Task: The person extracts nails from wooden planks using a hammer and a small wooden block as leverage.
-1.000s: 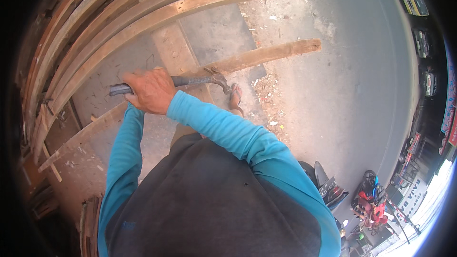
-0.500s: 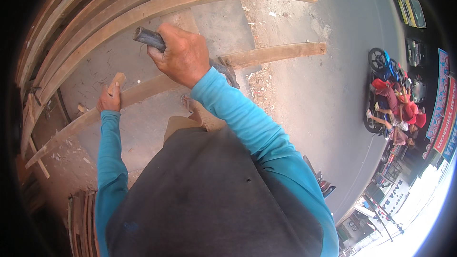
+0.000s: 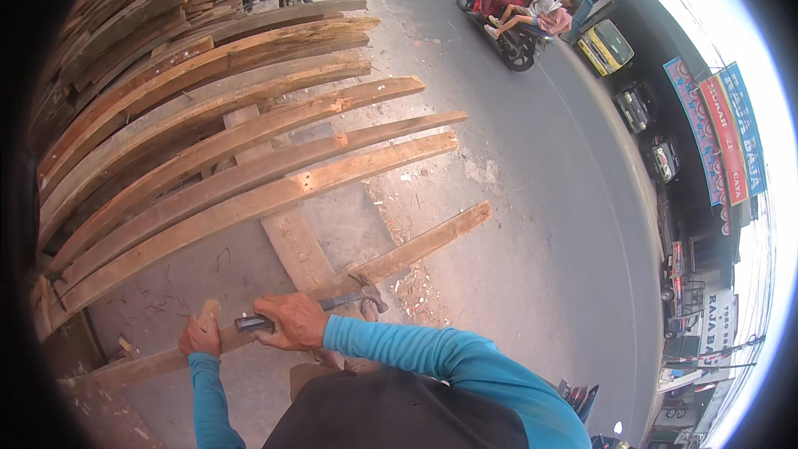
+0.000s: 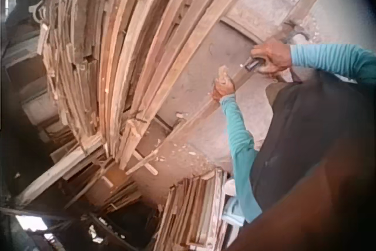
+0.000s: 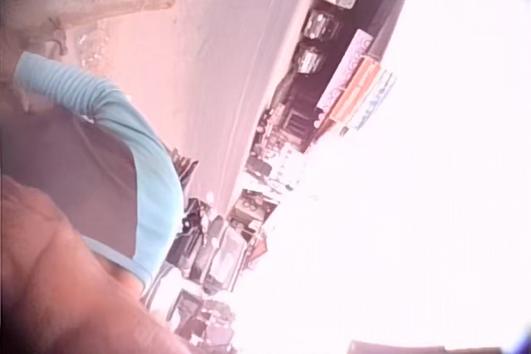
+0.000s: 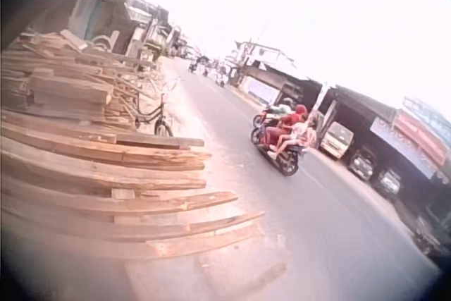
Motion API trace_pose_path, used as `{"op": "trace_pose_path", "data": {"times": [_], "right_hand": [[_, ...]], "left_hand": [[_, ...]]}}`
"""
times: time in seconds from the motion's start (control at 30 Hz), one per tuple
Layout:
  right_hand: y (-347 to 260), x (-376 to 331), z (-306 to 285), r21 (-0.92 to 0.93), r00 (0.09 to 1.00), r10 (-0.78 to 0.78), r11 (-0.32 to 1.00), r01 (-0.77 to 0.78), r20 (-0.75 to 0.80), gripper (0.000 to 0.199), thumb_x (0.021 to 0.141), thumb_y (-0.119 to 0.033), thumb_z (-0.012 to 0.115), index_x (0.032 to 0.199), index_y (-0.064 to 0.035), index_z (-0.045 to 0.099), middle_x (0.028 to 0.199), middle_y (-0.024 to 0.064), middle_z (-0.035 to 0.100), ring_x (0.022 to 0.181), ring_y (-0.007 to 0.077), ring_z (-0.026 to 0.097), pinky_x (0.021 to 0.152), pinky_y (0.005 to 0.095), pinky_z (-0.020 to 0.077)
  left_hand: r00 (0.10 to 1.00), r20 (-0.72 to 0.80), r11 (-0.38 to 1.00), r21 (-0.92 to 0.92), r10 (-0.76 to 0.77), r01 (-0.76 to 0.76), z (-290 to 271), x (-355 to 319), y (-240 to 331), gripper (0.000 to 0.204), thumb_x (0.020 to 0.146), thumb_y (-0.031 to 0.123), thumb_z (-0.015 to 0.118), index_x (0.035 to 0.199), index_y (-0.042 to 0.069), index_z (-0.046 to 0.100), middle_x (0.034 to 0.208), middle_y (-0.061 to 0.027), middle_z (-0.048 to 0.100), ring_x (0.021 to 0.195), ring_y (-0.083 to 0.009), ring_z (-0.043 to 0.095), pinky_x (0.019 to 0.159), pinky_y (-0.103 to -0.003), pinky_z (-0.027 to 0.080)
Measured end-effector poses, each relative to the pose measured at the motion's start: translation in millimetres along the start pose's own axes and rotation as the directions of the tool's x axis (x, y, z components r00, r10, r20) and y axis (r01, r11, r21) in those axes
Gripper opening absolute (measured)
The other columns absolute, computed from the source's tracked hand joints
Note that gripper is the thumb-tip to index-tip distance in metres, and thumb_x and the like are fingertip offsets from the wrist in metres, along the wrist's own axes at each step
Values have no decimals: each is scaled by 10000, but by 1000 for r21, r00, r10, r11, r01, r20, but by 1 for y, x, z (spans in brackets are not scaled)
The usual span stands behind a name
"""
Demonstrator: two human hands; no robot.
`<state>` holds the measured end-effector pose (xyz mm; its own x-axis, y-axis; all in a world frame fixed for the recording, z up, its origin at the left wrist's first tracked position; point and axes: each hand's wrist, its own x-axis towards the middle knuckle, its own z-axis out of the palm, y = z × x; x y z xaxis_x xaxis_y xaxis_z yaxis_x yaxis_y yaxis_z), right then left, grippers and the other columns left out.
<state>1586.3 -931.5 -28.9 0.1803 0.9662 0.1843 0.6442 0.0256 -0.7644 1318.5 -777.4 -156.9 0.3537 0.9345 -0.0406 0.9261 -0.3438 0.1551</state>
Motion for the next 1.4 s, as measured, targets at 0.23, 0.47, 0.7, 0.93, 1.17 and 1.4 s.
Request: {"op": "trace_pose_path", "data": {"times": [0.23,0.47,0.7,0.93,1.17,1.4], "right_hand": [[-19,20,5,219,700,-4,951,-217,714,330,828,-259,726,1030,-10,649,830,206,698,808,422,674,731,469,528],[10,-17,96,-62,711,35,998,12,702,338,815,-284,759,1033,-60,630,864,242,699,845,429,693,790,517,550],[52,-30,167,-180,722,91,983,47,686,261,843,-245,668,995,-34,648,844,202,728,804,381,725,728,494,571],[76,-57,218,-244,728,77,962,127,681,168,866,-173,604,953,-31,628,848,187,732,778,347,736,696,469,571],[86,-64,247,-300,756,101,945,130,646,160,884,-153,578,951,-14,622,861,200,731,778,346,739,693,435,583],[101,-67,265,-375,760,101,906,197,642,168,867,-129,598,964,5,621,886,179,738,825,303,741,684,395,590]], "left_hand": [[994,111,997,-77,-9,17,-36,-2,-5,422,873,434,661,907,17,601,843,-246,690,816,-448,650,855,-513,453],[998,58,995,-100,3,3,7,17,-20,460,840,477,690,922,28,631,874,-264,693,850,-447,668,820,-526,496],[984,173,999,43,-33,26,61,20,-41,571,906,574,586,1032,26,686,897,-284,704,877,-478,679,821,-520,517],[989,148,999,45,-12,5,67,20,-54,558,895,574,600,1015,38,695,870,-269,708,845,-461,687,780,-522,531],[968,249,998,63,-43,28,60,25,-60,653,906,607,578,1169,22,700,942,-277,716,917,-457,690,832,-512,534],[972,233,997,71,-27,11,83,26,-68,670,918,618,550,1183,19,692,975,-285,709,933,-476,674,832,-527,529]]}}
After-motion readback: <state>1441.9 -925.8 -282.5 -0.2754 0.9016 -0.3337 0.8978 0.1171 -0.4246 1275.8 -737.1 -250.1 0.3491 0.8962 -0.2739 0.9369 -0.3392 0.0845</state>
